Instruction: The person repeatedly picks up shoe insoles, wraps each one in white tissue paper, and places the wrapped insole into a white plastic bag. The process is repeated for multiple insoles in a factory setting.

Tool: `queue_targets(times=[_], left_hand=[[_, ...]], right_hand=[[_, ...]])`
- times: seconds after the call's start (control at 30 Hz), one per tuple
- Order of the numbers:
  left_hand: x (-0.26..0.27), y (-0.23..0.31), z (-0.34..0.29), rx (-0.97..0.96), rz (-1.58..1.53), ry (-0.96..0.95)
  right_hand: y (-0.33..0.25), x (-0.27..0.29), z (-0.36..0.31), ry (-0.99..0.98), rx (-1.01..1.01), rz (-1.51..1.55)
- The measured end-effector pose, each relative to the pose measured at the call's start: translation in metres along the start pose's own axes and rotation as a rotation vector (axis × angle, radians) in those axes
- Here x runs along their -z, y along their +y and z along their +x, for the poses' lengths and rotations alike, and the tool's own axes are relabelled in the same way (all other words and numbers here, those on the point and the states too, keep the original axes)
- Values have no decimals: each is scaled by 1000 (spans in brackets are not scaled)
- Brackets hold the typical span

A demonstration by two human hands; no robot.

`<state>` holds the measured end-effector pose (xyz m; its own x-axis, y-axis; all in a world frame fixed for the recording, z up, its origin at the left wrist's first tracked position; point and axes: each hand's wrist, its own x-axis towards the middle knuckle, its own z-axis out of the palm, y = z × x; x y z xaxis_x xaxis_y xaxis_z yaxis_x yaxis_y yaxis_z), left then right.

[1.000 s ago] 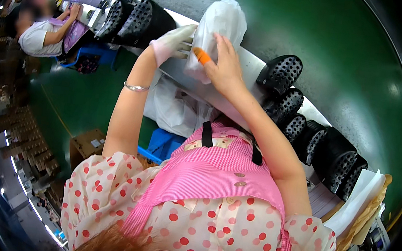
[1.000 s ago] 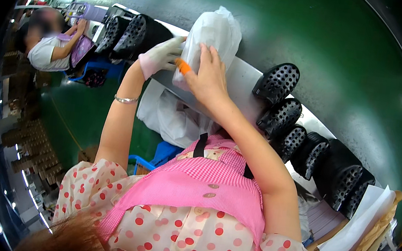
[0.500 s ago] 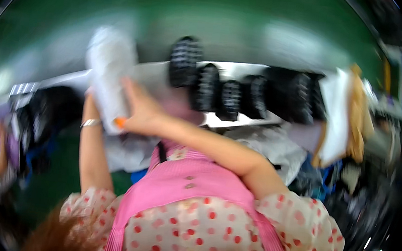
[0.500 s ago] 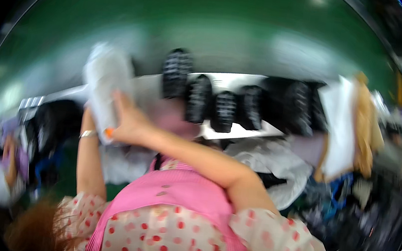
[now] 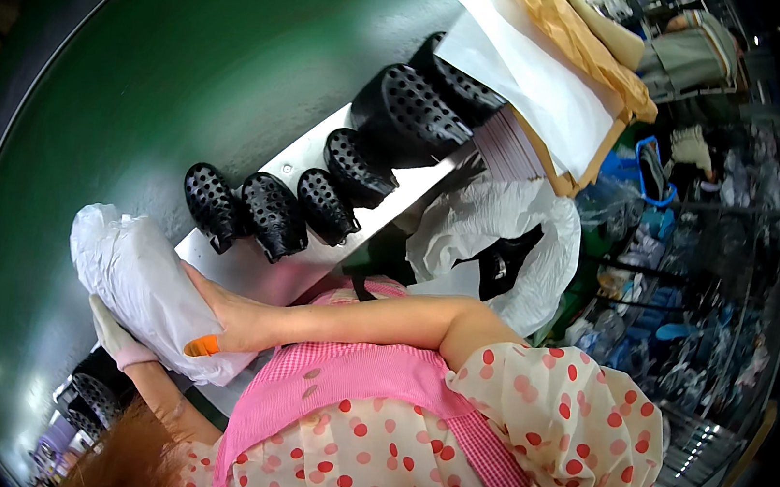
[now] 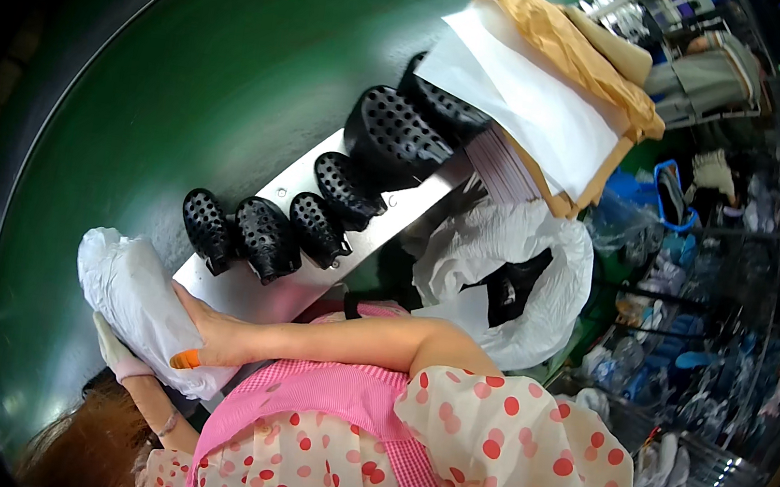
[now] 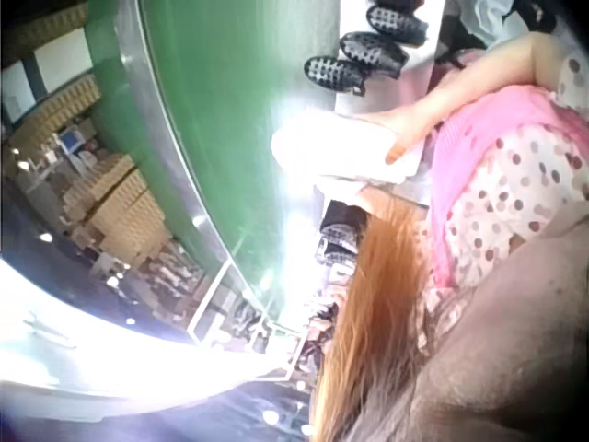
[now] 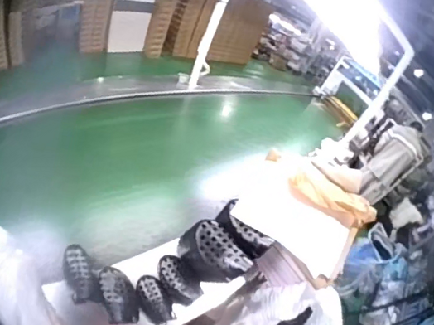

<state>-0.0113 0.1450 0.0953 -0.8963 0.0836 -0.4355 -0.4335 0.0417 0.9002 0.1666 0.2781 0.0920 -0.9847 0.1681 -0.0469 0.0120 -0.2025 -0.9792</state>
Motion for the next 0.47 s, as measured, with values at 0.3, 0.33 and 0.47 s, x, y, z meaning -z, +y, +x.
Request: queue_targets(times=[0.3,0.33,0.47], left_hand=[[-126,39,-136,-492,106,-274],[-132,39,-165,-503,96,-295],[-177,1,-183,-1462,594,-616]], right_hand=[[-46,54,-111,363,307,-71],[-52,57,-135,389,357,-101],[-31,82,-198,693,475,-279]])
